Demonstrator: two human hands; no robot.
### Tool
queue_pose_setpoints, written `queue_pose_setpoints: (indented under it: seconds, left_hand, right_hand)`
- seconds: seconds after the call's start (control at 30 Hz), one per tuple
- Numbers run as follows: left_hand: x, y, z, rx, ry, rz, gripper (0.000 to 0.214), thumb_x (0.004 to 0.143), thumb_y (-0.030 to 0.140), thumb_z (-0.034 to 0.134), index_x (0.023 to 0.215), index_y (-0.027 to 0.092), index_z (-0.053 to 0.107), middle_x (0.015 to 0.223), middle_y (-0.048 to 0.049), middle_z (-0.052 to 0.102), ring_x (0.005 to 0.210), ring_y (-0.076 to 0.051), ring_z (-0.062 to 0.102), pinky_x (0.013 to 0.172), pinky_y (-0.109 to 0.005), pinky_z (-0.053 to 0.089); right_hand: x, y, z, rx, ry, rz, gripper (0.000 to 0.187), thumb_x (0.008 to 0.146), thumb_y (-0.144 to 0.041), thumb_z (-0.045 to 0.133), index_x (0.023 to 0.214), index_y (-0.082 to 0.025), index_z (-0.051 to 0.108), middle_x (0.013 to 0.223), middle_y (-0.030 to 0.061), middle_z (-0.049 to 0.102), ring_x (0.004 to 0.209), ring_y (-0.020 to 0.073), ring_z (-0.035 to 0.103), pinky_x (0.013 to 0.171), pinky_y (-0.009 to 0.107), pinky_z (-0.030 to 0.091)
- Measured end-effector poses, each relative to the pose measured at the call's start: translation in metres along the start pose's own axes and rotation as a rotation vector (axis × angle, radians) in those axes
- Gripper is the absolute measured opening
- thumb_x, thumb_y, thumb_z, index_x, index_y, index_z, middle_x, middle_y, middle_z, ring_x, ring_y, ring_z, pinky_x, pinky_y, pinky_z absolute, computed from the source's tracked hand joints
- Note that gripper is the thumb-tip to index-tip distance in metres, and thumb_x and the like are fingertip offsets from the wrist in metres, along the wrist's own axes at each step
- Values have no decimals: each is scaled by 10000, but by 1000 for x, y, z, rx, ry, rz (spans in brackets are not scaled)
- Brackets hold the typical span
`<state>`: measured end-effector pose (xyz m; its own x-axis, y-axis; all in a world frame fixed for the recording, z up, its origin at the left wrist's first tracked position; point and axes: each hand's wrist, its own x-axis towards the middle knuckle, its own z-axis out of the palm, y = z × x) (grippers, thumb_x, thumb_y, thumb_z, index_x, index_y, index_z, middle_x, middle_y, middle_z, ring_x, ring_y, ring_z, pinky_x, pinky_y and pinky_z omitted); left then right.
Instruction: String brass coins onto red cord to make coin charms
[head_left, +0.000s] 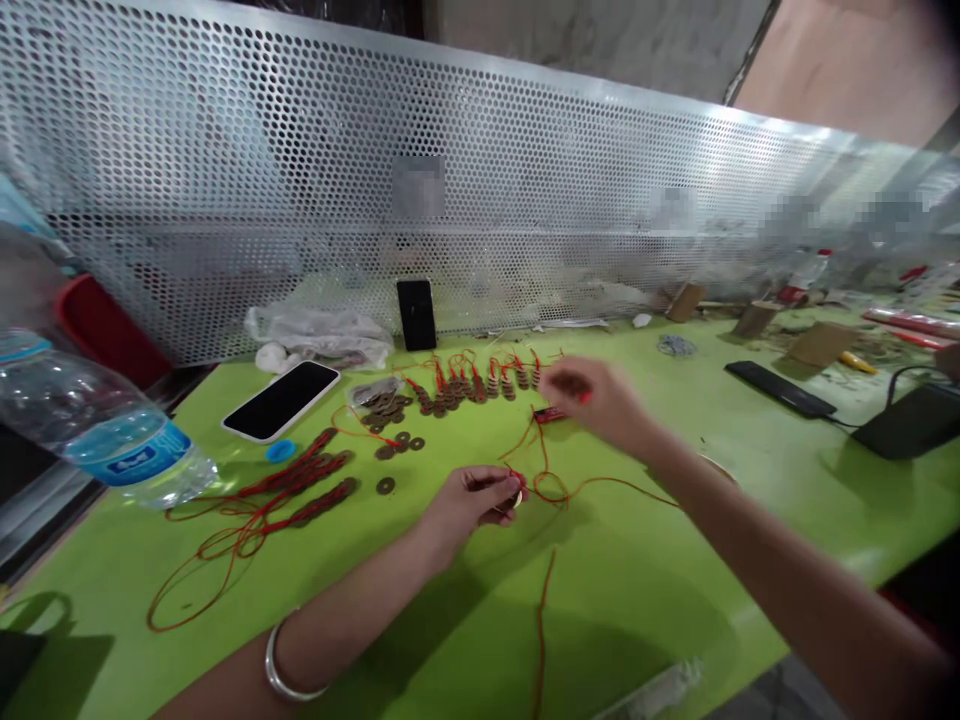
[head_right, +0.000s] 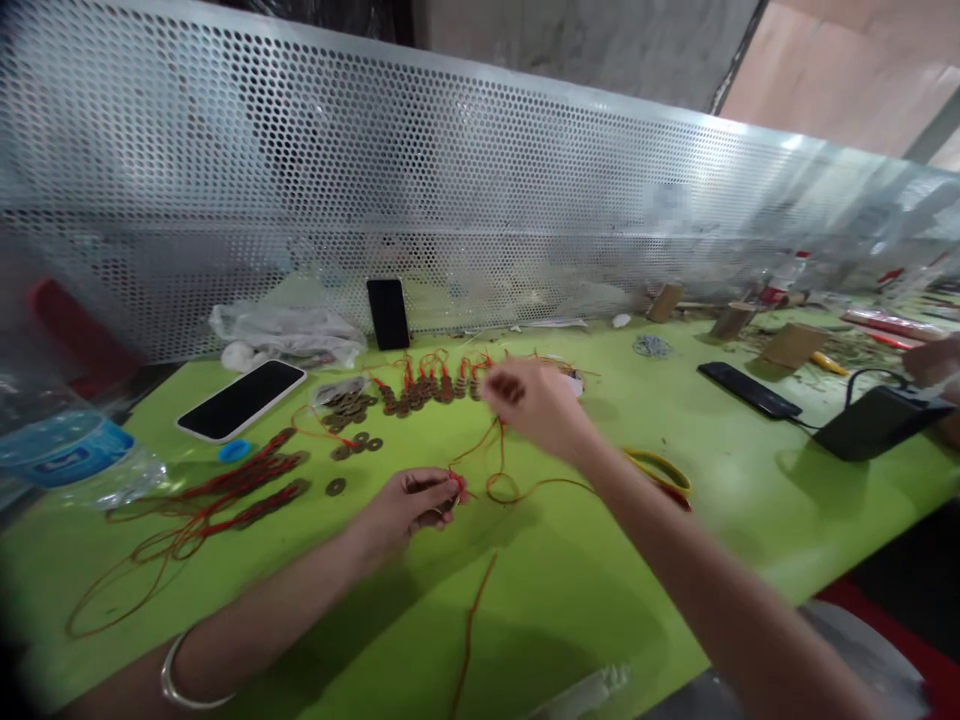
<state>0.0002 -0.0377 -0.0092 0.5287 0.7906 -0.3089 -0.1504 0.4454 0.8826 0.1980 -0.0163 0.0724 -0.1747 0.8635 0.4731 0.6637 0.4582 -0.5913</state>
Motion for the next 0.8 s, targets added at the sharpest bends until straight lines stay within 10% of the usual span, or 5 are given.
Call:
queue_pose_setpoints:
  seconds: [0.2, 0.8]
  left_hand:
    - [1, 4, -2, -46, 117, 70, 347, 502, 361, 846, 703, 119, 700, 604, 7, 632, 510, -70, 535, 509, -186, 427]
    - [9, 3, -10, -123, 128, 44, 305, 543, 287, 840, 743, 98, 709, 688, -21, 683, 498, -42, 543, 462, -126, 448]
  right_hand:
    - [-73, -16, 41, -21, -278, 123, 113, 820, -278, 586, 828, -191, 657, 789, 23, 693, 703, 162, 628, 656, 267, 470]
    - [-81, 6, 32, 29, -253, 173, 79, 844, -232, 570, 824, -205, 642, 785, -7, 683, 698, 124, 612, 662, 208, 442]
